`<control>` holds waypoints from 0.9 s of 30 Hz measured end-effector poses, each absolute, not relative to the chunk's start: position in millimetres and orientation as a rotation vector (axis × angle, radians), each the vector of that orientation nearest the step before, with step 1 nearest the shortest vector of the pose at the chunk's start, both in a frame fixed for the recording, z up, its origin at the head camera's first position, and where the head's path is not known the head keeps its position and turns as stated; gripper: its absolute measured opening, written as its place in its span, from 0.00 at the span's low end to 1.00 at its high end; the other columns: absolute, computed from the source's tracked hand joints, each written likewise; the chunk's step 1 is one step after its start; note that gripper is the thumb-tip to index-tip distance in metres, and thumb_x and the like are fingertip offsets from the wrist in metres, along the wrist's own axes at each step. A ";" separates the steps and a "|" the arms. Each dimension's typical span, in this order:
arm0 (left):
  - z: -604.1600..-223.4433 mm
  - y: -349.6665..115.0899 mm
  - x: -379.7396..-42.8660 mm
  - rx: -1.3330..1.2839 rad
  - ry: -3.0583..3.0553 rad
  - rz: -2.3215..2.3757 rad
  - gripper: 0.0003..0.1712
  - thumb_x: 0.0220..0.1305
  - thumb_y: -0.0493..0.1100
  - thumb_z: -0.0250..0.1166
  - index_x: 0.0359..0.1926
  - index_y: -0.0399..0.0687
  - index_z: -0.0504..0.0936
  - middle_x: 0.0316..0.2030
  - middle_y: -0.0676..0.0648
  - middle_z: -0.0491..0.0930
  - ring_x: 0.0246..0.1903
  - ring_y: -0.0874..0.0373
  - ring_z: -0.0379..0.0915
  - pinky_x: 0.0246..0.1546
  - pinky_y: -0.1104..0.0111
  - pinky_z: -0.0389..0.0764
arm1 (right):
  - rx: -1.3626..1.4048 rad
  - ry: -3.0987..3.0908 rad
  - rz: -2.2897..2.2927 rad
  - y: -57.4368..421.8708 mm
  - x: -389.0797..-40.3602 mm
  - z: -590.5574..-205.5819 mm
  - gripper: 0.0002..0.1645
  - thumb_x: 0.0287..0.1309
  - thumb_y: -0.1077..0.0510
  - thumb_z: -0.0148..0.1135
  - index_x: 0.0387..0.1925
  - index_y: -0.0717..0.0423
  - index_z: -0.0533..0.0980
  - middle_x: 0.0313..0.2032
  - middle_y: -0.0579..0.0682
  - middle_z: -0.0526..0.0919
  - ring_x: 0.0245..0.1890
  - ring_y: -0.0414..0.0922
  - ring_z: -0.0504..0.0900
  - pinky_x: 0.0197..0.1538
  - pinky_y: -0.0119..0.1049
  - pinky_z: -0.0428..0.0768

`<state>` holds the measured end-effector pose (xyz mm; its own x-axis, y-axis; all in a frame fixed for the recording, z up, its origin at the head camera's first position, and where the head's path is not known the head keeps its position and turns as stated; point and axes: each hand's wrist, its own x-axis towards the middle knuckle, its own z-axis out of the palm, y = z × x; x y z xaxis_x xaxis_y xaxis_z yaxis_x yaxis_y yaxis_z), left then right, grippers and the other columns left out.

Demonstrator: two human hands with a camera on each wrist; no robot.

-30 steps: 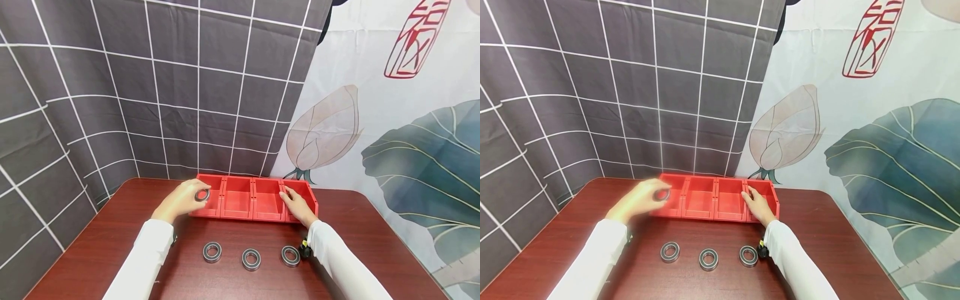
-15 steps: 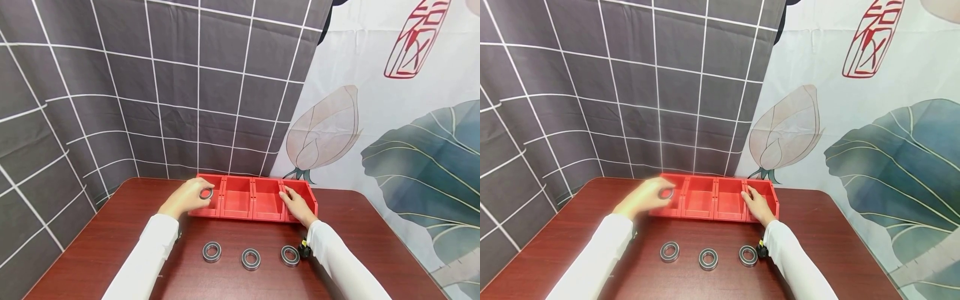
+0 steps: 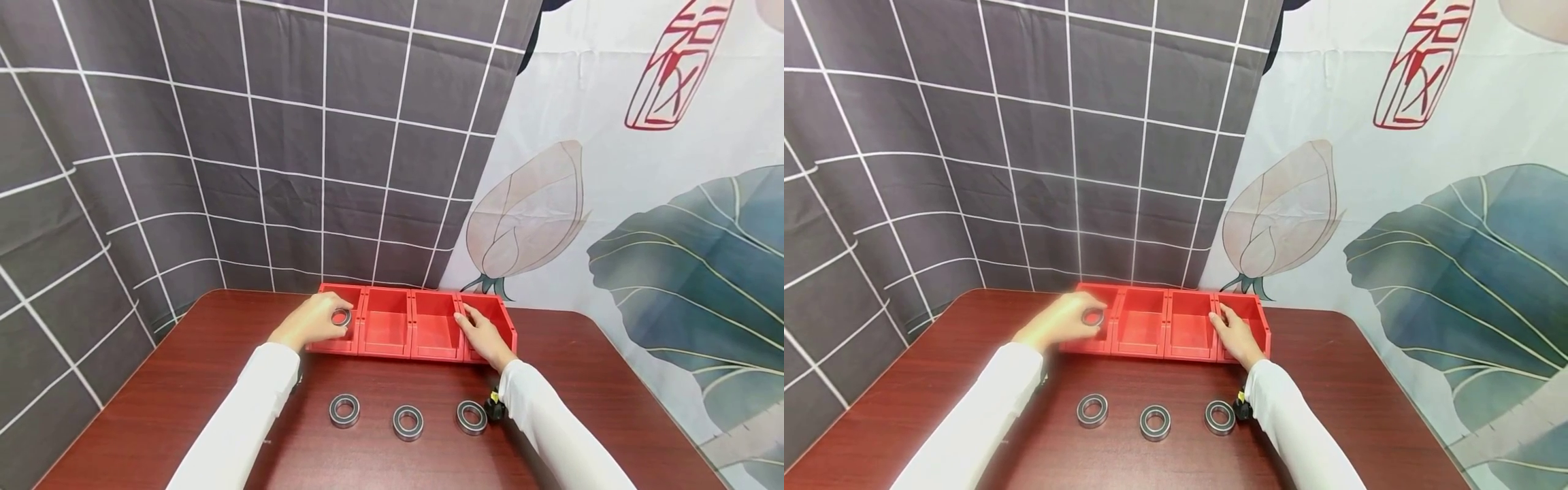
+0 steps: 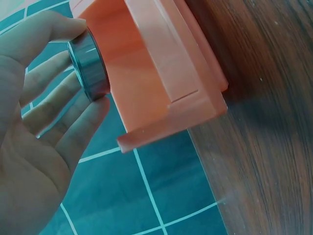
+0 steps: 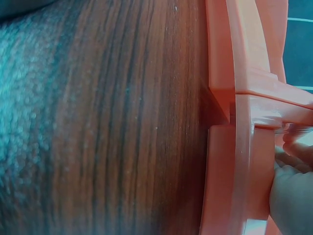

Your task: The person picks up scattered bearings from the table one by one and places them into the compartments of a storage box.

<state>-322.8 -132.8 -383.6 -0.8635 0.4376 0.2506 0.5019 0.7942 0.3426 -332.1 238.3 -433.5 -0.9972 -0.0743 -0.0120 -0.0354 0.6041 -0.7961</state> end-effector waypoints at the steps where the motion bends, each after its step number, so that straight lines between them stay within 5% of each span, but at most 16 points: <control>1: -383.9 -132.0 -324.1 -0.738 -2.832 -0.608 0.25 0.51 0.44 0.72 0.52 0.44 0.84 0.47 0.47 0.82 0.47 0.52 0.77 0.52 0.59 0.78 | -0.098 2.775 -1.377 238.2 -332.1 -433.4 0.41 0.69 0.39 0.47 0.74 0.52 0.51 0.66 0.62 0.65 0.59 0.59 0.71 0.57 0.53 0.75; 27: -400.9 -127.0 -348.8 -0.618 -2.969 -0.567 0.24 0.50 0.44 0.72 0.50 0.44 0.84 0.46 0.45 0.81 0.45 0.50 0.74 0.52 0.56 0.78 | -0.084 2.786 -1.378 238.1 -333.6 -435.6 0.39 0.70 0.40 0.47 0.75 0.51 0.51 0.66 0.61 0.65 0.58 0.58 0.71 0.56 0.52 0.76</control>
<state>-348.8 -127.0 -400.9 -0.9182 0.3748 0.1278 0.3956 0.8523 0.3423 -333.6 238.1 -435.6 -0.9980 -0.0629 -0.0047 -0.0344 0.6059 -0.7948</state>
